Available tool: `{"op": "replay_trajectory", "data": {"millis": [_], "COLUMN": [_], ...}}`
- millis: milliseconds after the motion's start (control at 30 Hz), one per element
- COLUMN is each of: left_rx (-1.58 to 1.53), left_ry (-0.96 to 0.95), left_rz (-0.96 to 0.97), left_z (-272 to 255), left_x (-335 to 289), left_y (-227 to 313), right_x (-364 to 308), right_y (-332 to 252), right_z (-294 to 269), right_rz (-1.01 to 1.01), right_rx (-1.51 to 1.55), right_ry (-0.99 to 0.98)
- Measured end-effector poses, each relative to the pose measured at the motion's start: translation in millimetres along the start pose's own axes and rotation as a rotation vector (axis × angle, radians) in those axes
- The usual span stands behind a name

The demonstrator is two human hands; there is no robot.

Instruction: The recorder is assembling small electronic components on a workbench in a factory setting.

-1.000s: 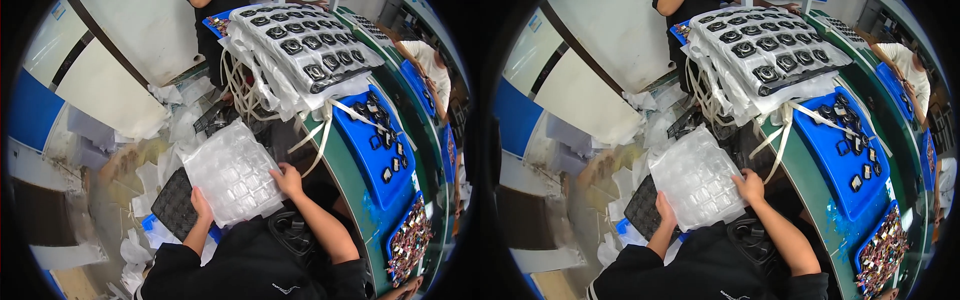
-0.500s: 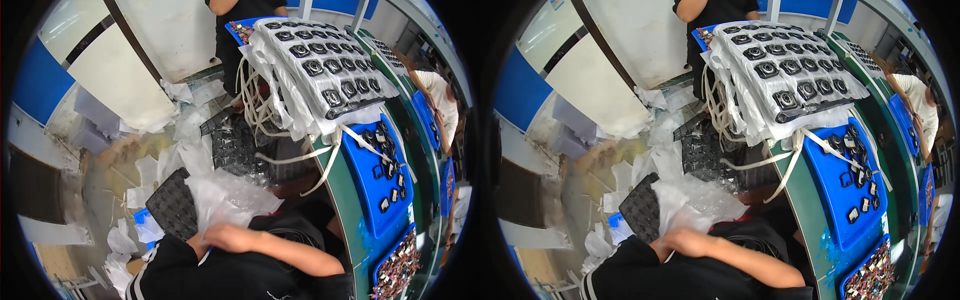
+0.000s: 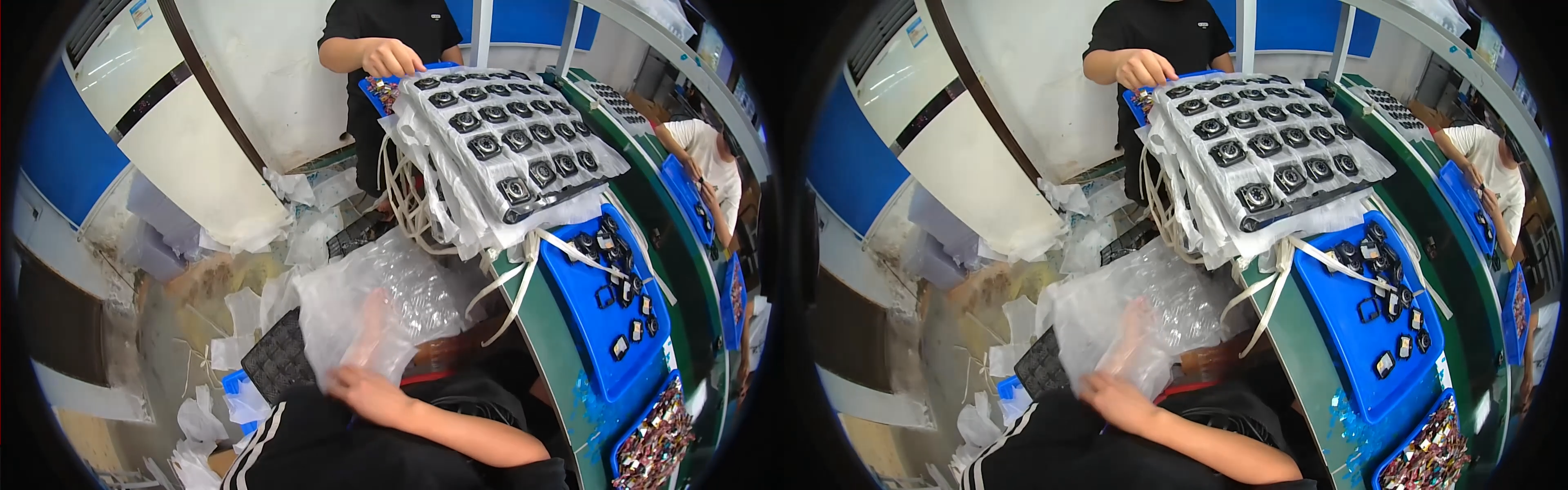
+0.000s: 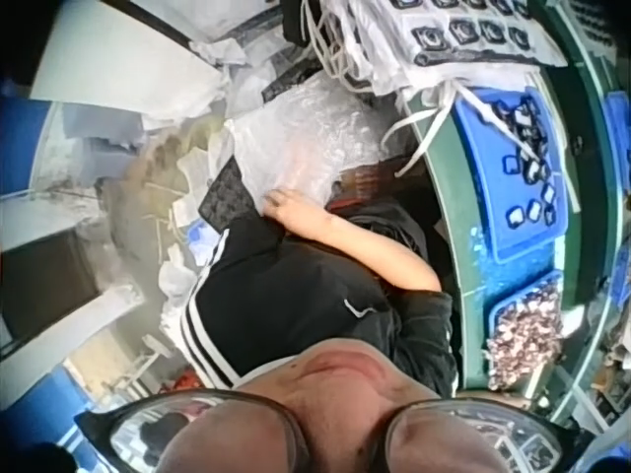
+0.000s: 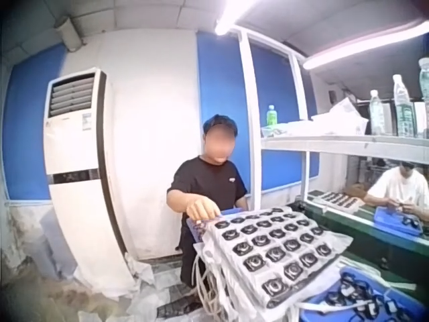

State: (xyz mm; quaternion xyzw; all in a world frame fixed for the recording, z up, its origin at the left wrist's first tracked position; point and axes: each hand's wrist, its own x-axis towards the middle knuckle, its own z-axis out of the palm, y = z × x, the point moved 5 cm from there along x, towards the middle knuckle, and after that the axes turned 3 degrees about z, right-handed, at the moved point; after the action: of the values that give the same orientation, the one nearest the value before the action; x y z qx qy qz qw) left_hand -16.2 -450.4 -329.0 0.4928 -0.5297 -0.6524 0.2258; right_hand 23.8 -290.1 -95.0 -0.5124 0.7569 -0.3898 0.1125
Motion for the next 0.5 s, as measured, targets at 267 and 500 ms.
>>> {"op": "replay_trajectory", "data": {"millis": [267,500], "left_rx": [-0.187,-0.493], "left_ry": [-0.006,0.167], "left_rz": [0.133,0.198], "left_z": [-24.2,-256.4], "left_x": [31.4,59.3], "left_y": [12.3,-36.0], "right_x": [-14.2,-37.4], "right_y": [4.5,67.2], "right_z": [-80.9,-228.2], "right_rz": [0.059,0.427], "right_rx": [-0.252,1.167], "right_ry": [0.145,1.298]}}
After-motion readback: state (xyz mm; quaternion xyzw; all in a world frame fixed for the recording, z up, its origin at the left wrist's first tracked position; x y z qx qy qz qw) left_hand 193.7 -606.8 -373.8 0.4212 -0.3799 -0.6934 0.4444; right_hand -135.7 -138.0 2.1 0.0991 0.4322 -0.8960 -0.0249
